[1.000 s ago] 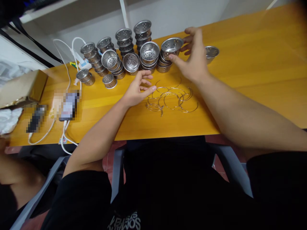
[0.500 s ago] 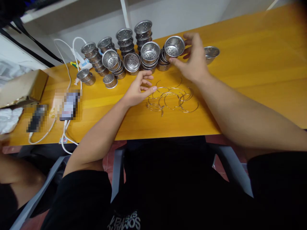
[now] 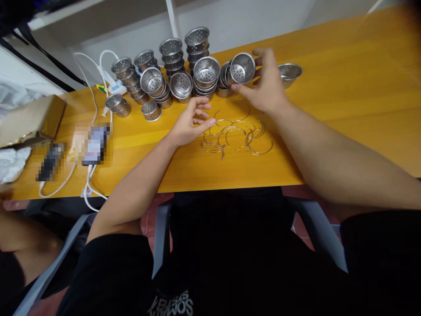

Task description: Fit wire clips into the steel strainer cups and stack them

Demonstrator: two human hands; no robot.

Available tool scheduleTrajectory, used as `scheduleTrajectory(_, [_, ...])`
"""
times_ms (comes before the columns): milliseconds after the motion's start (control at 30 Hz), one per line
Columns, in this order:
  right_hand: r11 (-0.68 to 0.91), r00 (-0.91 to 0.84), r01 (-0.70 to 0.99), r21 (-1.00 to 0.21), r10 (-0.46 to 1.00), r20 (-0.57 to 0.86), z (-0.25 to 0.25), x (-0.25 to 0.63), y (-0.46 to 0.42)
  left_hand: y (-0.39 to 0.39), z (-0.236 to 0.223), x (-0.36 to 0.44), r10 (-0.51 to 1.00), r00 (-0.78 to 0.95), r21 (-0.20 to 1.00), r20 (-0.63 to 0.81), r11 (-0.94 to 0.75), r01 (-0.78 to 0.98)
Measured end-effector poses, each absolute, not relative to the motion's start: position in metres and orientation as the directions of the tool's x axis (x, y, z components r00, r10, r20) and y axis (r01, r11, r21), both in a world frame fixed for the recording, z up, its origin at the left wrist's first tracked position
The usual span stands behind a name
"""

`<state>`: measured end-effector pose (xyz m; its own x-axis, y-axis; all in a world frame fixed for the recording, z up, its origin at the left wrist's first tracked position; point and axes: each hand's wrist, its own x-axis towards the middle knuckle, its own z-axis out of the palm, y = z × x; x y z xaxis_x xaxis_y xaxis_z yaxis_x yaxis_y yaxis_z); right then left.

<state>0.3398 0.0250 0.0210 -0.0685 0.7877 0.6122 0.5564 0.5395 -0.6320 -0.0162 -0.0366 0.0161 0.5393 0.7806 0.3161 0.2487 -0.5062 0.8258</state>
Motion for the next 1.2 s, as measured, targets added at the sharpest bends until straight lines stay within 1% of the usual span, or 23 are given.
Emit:
scheduleTrajectory(133, [0.502, -0.058, 0.586, -0.636, 0.809, 0.585, 0.029, 0.335, 0.017, -0.035, 0.015, -0.017, 0.778, 0.535, 0.821, 0.328, -0.515, 0.246])
scheduleTrajectory(333, [0.391, -0.079, 0.643, -0.659, 0.889, 0.45, 0.066, 0.325, -0.021, -0.036, 0.017, -0.017, 0.774, 0.539, 0.826, 0.333, -0.515, 0.229])
scheduleTrajectory(467, [0.321, -0.054, 0.681, -0.658, 0.919, 0.392, 0.077, 0.322, -0.03, -0.039, 0.019, -0.017, 0.769, 0.54, 0.823, 0.341, -0.522, 0.223])
scheduleTrajectory(600, [0.323, -0.084, 0.738, -0.593, 0.916, 0.393, 0.078, 0.322, -0.029, -0.037, 0.016, -0.017, 0.762, 0.546, 0.81, 0.349, -0.538, 0.233])
scheduleTrajectory(700, [0.326, -0.08, 0.775, -0.542, 0.9, 0.428, 0.08, 0.325, -0.027, -0.034, 0.013, -0.018, 0.757, 0.555, 0.806, 0.344, -0.542, 0.239])
scheduleTrajectory(800, [0.262, 0.059, 0.797, -0.544, 0.863, 0.503, 0.08, 0.333, -0.022, -0.032, 0.012, -0.019, 0.749, 0.568, 0.812, 0.341, -0.539, 0.224])
scheduleTrajectory(867, [0.201, 0.14, 0.798, -0.568, 0.855, 0.499, 0.08, 0.34, -0.019, -0.032, 0.013, -0.019, 0.752, 0.566, 0.818, 0.339, -0.532, 0.217])
scheduleTrajectory(1067, [-0.01, 0.232, 0.807, -0.591, 0.925, 0.301, 0.084, 0.349, -0.021, -0.035, 0.016, -0.018, 0.761, 0.561, 0.829, 0.326, -0.516, 0.217])
scheduleTrajectory(1200, [-0.117, 0.257, 0.831, -0.544, 0.948, 0.188, 0.083, 0.343, -0.022, -0.033, 0.014, -0.019, 0.762, 0.558, 0.821, 0.328, -0.522, 0.23])
